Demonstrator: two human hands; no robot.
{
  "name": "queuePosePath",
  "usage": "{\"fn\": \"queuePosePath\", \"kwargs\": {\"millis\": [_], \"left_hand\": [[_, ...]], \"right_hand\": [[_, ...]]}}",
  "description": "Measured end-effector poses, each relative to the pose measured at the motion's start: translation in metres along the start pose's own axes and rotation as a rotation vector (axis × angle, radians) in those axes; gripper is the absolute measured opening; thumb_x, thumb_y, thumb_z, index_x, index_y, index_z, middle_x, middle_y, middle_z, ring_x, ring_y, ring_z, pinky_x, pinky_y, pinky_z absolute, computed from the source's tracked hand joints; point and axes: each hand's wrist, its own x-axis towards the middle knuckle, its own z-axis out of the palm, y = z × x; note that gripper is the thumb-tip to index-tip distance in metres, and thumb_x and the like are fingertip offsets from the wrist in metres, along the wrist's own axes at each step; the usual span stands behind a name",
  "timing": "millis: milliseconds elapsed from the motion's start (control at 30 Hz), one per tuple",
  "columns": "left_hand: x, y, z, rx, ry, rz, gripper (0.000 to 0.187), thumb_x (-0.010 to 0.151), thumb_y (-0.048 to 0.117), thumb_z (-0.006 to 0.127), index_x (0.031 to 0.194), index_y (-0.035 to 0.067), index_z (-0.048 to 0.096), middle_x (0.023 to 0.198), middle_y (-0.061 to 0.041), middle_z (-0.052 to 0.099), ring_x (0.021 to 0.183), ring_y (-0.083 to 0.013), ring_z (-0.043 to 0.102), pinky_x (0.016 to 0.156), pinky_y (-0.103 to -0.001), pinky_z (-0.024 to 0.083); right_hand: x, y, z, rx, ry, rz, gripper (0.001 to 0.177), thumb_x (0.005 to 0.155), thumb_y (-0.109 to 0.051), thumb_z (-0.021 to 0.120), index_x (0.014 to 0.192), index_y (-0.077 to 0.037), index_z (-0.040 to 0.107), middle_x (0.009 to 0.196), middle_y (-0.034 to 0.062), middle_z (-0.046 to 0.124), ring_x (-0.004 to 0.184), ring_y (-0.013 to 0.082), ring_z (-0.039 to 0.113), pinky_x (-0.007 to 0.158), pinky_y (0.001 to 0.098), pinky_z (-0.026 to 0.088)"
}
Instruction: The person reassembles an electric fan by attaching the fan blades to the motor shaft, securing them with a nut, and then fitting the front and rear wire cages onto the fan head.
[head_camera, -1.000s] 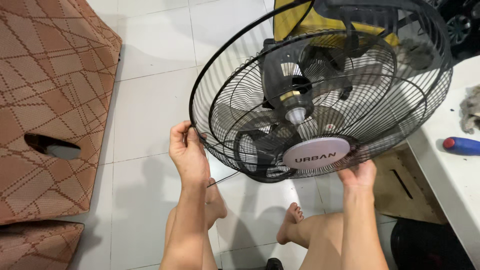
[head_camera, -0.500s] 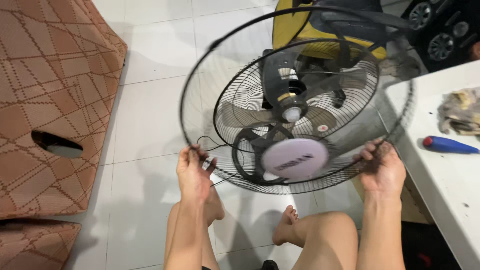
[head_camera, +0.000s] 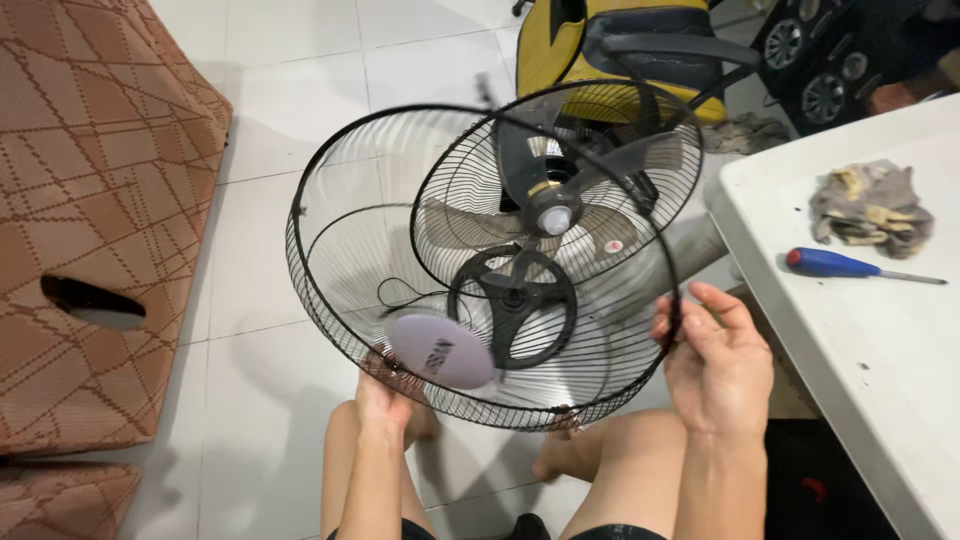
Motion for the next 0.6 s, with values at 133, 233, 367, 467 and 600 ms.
{"fn": "queuePosePath", "kwargs": {"millis": [133,233,367,467,600], "left_hand": [[0.015,-0.020,-0.027,0.104,0.059,-0.129,0.031,0.104,0.026,0.042,0.118,0.007,0.063,0.115,-0.010,0.069,0.101,-0.0277,0.068,0.089,-0.046,0.056],[0.028,-0.033,-0.050,0.057,0.091,-0.141,0.031,0.106,0.023,0.041,0.121,0.005,0.062,0.119,-0.011,0.069,0.105,-0.0252,0.068,0.092,-0.041,0.059],[0.034,-0.037,-0.075,0.101,0.109,-0.146,0.031,0.108,0.025,0.043,0.123,0.006,0.062,0.117,-0.010,0.069,0.103,-0.0227,0.068,0.093,-0.039,0.059],[0.027,-0.040,-0.075,0.128,0.121,-0.144,0.030,0.107,0.028,0.047,0.122,0.008,0.063,0.114,-0.008,0.070,0.103,-0.0207,0.068,0.091,-0.038,0.058],[0.002,-0.041,-0.054,0.083,0.075,-0.183,0.030,0.104,0.027,0.048,0.119,0.009,0.065,0.112,-0.008,0.072,0.103,-0.0246,0.068,0.088,-0.044,0.059]], "right_hand": [[-0.026,-0.010,0.023,-0.031,-0.062,-0.095,0.025,0.098,0.010,0.056,0.122,0.006,0.057,0.106,0.0254,0.070,0.089,0.0272,0.067,0.089,0.0389,0.056],[-0.043,-0.018,0.038,-0.085,-0.067,-0.107,0.023,0.096,0.011,0.057,0.119,0.009,0.061,0.104,0.0210,0.070,0.090,0.0251,0.068,0.084,0.0365,0.057],[-0.063,-0.027,0.051,-0.169,-0.055,-0.077,0.029,0.093,0.010,0.060,0.122,0.009,0.066,0.101,0.0136,0.070,0.087,0.0187,0.067,0.075,0.0308,0.056],[-0.073,-0.029,0.058,-0.227,-0.047,-0.103,0.027,0.095,0.007,0.063,0.121,0.008,0.067,0.096,0.0114,0.070,0.081,0.0149,0.065,0.070,0.0279,0.054],[-0.081,-0.027,0.065,-0.279,-0.014,-0.202,0.015,0.099,0.002,0.064,0.113,0.005,0.067,0.087,0.0096,0.068,0.073,0.0137,0.062,0.065,0.0262,0.051]]}}
